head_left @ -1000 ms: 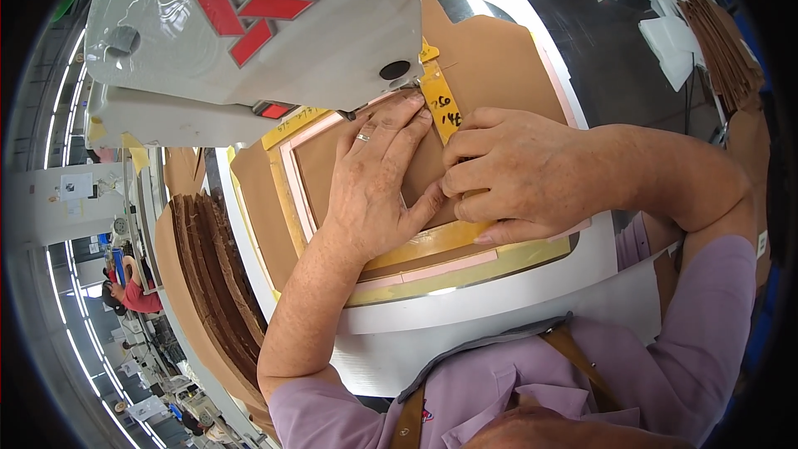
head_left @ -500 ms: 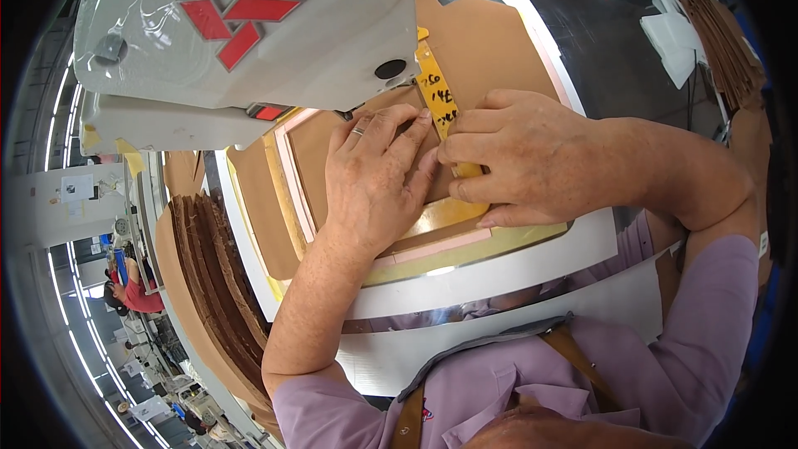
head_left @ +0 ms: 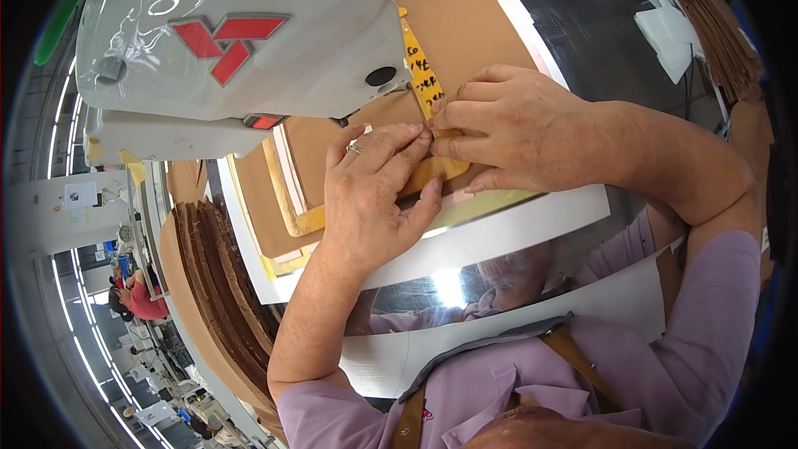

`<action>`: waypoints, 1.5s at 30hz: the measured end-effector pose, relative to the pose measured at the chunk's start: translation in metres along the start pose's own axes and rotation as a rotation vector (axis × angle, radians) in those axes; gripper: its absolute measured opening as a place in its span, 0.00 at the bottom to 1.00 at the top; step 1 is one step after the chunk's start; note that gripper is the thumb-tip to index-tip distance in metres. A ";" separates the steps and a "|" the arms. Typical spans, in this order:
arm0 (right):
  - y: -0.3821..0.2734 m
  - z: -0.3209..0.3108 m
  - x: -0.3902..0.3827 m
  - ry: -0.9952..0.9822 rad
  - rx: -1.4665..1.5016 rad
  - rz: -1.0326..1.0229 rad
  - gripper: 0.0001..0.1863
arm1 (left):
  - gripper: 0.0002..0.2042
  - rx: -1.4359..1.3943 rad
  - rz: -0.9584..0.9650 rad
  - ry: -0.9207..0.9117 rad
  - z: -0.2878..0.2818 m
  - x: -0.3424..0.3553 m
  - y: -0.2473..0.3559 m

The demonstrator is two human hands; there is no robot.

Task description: Operating an industrial sewing machine to assemble leather bag components, including placing fabric in a guide and aligning labels.

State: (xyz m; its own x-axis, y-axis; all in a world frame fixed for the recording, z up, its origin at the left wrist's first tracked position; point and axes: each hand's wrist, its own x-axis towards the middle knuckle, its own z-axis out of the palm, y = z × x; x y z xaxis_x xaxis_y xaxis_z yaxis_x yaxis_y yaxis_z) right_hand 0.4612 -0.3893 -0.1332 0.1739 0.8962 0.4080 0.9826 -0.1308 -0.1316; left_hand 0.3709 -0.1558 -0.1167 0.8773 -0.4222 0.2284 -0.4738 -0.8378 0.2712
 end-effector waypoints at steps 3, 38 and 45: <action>0.001 0.003 0.001 0.036 0.002 0.043 0.22 | 0.26 0.006 0.031 0.002 -0.001 -0.001 -0.003; 0.027 -0.003 0.006 -0.121 -0.193 0.212 0.35 | 0.22 0.475 -0.414 0.271 0.004 -0.007 -0.038; 0.016 -0.004 0.007 -0.157 -0.134 0.233 0.34 | 0.28 0.307 -0.577 0.300 0.000 -0.022 -0.047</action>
State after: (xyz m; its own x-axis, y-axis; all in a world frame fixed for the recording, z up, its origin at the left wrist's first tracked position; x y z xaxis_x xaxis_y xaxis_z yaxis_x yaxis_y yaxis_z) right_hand 0.4788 -0.3868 -0.1290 0.3937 0.8887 0.2351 0.9190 -0.3857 -0.0811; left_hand 0.3735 -0.1069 -0.1345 0.9015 0.1936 0.3871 0.1408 -0.9769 0.1608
